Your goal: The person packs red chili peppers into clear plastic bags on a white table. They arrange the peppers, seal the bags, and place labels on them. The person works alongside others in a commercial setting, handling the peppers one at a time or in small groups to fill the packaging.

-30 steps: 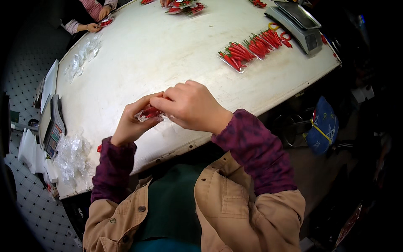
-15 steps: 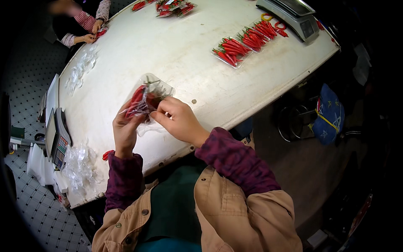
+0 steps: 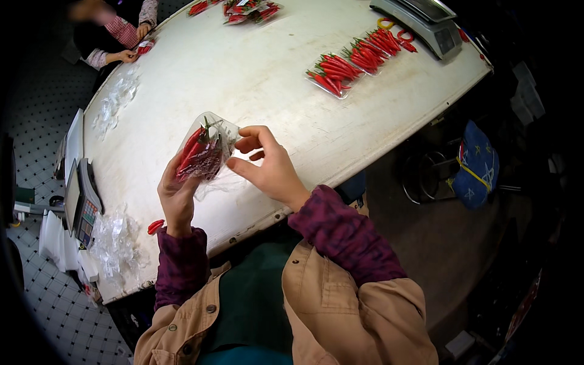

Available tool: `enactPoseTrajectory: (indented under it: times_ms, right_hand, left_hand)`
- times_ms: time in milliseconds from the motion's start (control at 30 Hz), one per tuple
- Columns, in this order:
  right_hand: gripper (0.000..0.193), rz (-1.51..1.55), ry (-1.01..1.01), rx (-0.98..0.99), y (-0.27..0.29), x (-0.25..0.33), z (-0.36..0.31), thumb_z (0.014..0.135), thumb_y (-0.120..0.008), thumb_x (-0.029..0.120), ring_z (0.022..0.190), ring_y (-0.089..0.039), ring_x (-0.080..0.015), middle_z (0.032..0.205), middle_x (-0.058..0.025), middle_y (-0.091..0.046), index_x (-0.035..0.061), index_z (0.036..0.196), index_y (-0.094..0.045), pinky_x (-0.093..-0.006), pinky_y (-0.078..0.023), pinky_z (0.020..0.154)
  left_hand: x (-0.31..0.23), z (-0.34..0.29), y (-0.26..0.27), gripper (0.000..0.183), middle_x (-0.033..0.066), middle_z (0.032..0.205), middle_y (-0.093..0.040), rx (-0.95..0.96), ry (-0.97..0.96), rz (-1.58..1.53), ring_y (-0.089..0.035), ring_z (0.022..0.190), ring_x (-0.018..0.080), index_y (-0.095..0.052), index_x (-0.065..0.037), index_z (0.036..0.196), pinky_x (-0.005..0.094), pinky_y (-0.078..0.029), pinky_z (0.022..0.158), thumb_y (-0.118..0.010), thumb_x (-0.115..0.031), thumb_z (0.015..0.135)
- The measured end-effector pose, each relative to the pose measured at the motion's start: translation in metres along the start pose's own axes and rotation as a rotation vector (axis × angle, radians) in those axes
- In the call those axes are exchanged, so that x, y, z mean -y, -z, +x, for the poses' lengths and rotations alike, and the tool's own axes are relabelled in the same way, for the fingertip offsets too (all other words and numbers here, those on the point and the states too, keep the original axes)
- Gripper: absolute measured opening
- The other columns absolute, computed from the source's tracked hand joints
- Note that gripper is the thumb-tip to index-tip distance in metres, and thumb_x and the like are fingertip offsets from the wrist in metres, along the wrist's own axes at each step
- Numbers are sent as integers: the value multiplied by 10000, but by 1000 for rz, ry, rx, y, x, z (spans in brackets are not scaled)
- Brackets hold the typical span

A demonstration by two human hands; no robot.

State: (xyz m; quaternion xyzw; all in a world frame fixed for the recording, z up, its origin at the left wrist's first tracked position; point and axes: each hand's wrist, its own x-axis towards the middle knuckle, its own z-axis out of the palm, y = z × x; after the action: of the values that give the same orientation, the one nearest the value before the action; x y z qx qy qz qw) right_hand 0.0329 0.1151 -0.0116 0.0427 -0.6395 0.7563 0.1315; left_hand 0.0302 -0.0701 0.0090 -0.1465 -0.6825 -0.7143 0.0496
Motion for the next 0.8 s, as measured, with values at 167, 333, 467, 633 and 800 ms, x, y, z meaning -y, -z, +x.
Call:
enactPoseTrajectory:
  times_ms: [167,333,467,633,800]
  right_hand:
    - [209,-312,56,263,9,8,13,845,-650,162,733,-565,-133,792,-63,-609,-11,918,-559,-256,-458,641]
    - [87,11,-41,106,2,11,9,862,-580,78,647,-567,-141,754,-72,-589,-1,896,-565,-251,-459,600]
    - [133,-318,296,123,-6,23,14,812,-586,23,700,-615,-133,805,-80,-620,-7,942,-580,-239,-487,612]
    - [102,-582,376,98,-4,19,21,762,-582,-17,634,-596,-224,772,-108,-581,5,850,-534,-288,-473,556]
    - [133,-824,702,-48,15,27,46,723,-574,19,646,-560,-262,739,-95,-528,42,816,-482,-357,-460,541]
  left_hand:
    - [1,-6,4,451,127,1174,-578,-25,-59,86,-564,1063,188,-502,61,1228,309,-452,926,-612,93,792]
    - [7,-6,16,473,156,1203,-567,-43,-27,-14,-560,1080,220,-472,61,1257,347,-443,948,-580,112,798]
    - [7,-13,12,476,128,1174,-577,-33,-7,5,-567,1056,187,-491,66,1238,310,-452,923,-611,105,779]
    - [7,-14,10,479,124,1144,-596,0,16,11,-574,1036,177,-495,67,1236,292,-463,897,-619,103,775]
    - [3,-17,19,461,120,1118,-613,50,74,113,-580,1012,164,-510,69,1219,278,-464,888,-635,91,776]
